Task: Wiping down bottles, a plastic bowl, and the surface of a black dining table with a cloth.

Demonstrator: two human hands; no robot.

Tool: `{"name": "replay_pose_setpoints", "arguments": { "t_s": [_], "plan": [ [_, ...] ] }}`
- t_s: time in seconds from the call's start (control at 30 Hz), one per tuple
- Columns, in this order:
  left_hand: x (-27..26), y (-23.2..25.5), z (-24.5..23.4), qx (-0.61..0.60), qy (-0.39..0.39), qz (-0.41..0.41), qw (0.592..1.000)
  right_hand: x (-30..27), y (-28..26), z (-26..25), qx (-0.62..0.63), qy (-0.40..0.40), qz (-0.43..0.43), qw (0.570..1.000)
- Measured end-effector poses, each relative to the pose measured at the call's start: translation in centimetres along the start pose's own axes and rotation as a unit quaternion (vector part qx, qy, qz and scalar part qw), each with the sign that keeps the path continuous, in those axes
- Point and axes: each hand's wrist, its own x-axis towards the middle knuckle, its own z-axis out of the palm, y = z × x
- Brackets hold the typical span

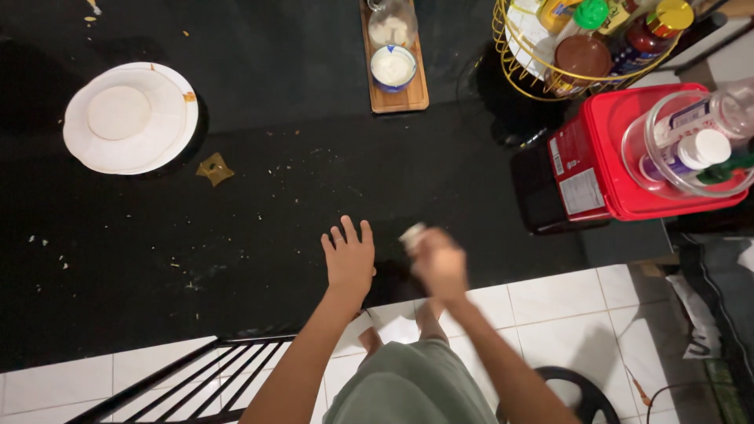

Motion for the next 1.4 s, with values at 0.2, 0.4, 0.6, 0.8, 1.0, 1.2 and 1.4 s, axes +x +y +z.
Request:
{"name": "replay_pose_setpoints", "arguments": {
  "t_s": [0.2, 0.4, 0.6, 0.8, 1.0, 1.2, 1.4],
  "plan": [
    [-0.4, -0.5, 0.3, -0.028, 0.028, 0.013, 0.999, -1.5, 8.4, -13.9, -0.091, 0.215, 0.053, 0.971],
    [-0.8, -0.9, -1.3, -0.054, 0.000, 0.005, 0.999, -7.6, 16.5, -1.9, -0.234, 0.194, -0.127, 0.944],
    [1.7, -5.2, 4.4, -0.156, 0.123, 0.078, 0.977, -5.4, -4.3, 5.9, 0.008, 0.022, -0.160, 0.987],
    [-0.4, -5.4, -0.1, -0.138, 0.079, 0.094, 0.983, -4.1, 4.8, -3.6, -0.058, 0.166, -0.008, 0.984],
    [-1.2, -3.7, -0.7, -0.080, 0.063, 0.064, 0.993, -6.7, 7.2, -2.8, -0.402, 0.072, -0.067, 0.910],
    [-0.8, -3.3, -1.3, -0.065, 0.037, 0.047, 0.996, -4.5, 2.7, -6.4, -0.195, 0.121, -0.029, 0.973],
    [-1.1, -3.5, -1.2, -0.069, 0.048, 0.054, 0.995, -5.8, 3.4, -4.9, -0.246, 0.074, -0.083, 0.963]
  ]
}}
